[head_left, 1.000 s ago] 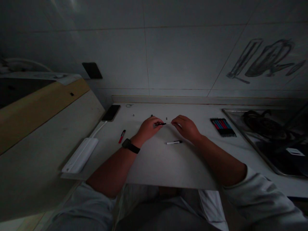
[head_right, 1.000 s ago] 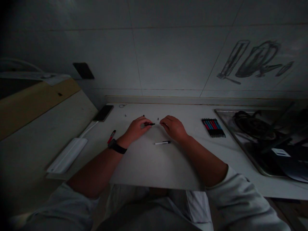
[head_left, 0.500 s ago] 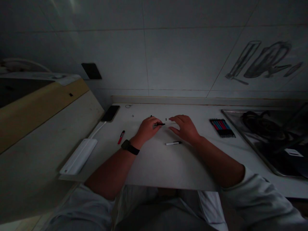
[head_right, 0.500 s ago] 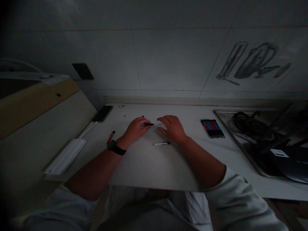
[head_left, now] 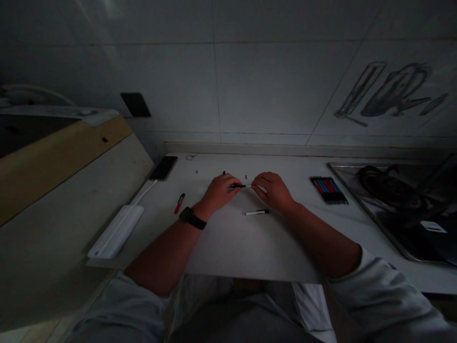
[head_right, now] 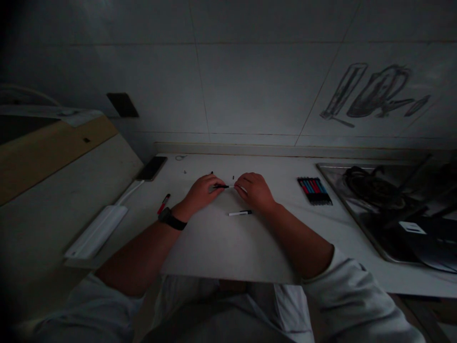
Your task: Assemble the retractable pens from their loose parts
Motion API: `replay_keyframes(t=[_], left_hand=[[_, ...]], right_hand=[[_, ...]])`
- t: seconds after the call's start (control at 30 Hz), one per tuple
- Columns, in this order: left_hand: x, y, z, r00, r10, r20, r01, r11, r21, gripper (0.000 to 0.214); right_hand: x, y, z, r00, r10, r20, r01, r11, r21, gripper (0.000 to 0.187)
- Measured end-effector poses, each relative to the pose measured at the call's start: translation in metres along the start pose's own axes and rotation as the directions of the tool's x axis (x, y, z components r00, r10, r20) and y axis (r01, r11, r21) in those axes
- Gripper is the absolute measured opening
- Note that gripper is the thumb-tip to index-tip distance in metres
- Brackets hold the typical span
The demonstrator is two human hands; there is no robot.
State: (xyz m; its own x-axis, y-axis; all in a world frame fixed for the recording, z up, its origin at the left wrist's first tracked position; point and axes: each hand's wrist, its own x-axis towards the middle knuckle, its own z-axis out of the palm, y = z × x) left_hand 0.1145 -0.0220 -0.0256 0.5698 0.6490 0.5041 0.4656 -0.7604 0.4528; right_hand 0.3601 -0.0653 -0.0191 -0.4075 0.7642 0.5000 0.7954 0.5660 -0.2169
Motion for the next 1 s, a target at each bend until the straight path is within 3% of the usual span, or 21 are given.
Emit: replay_keyframes(t=[0.13,0.23,0.3,0.4,0.5,0.57,0.63,0.73,0.83,1.0], left_hand=[[0.001,0.0,-0.002,1.0,-0.006,-0.025,0.006,1.0,0.0,0.009],[0.001,-0.001,-0.004,0.993,-0.064,-0.1,0.065,0.998,0.002,0.009],[0.001,-0.003,-0.004,0.981,-0.101,-0.164,0.103,0.995,0.003,0.01],[0.001,-0.006,-0.003,0.967,-0.117,-0.227,0.121,0.993,0.003,0.01],[0.0,-0.008,-0.002,0.967,-0.118,-0.227,0.118,0.993,-0.014,0.01],[-0.001,-0.008,-0.001,0.968,-0.122,-0.218,0.12,0.992,-0.024,0.01],[-0.001,-0.007,-0.001,0.971,-0.126,-0.205,0.124,0.992,-0.024,0.01],[0.0,-0.006,-0.001,0.974,-0.113,-0.197,0.113,0.994,-0.014,0.01],[0.0,-0.005,-0.003,0.97,-0.1,-0.224,0.098,0.995,-0.016,0.01],[0.001,-0.005,-0.003,0.96,-0.096,-0.264,0.093,0.995,-0.023,0.012]], right_hand=[[0.0,-0.003,-0.005,1.0,0.021,-0.007,-0.02,0.999,0.034,0.028],[0.002,-0.002,-0.018,0.991,0.108,-0.078,-0.103,0.993,0.063,0.031],[0.003,0.0,-0.027,0.986,0.156,-0.05,-0.152,0.985,0.083,0.027],[0.003,0.0,-0.035,0.97,0.109,0.219,-0.143,0.979,0.145,0.02],[-0.001,-0.007,-0.031,0.855,-0.035,0.517,-0.097,0.969,0.226,0.014],[-0.003,-0.015,-0.026,0.79,-0.082,0.607,-0.088,0.966,0.245,0.013],[-0.005,-0.022,-0.022,0.77,-0.091,0.631,-0.08,0.968,0.238,0.01],[-0.005,-0.026,-0.02,0.778,-0.12,0.617,-0.059,0.963,0.262,0.005],[-0.003,-0.022,-0.02,0.838,-0.112,0.534,-0.12,0.917,0.38,0.013],[0.002,-0.006,-0.014,0.942,0.129,0.309,-0.29,0.775,0.561,0.024]])
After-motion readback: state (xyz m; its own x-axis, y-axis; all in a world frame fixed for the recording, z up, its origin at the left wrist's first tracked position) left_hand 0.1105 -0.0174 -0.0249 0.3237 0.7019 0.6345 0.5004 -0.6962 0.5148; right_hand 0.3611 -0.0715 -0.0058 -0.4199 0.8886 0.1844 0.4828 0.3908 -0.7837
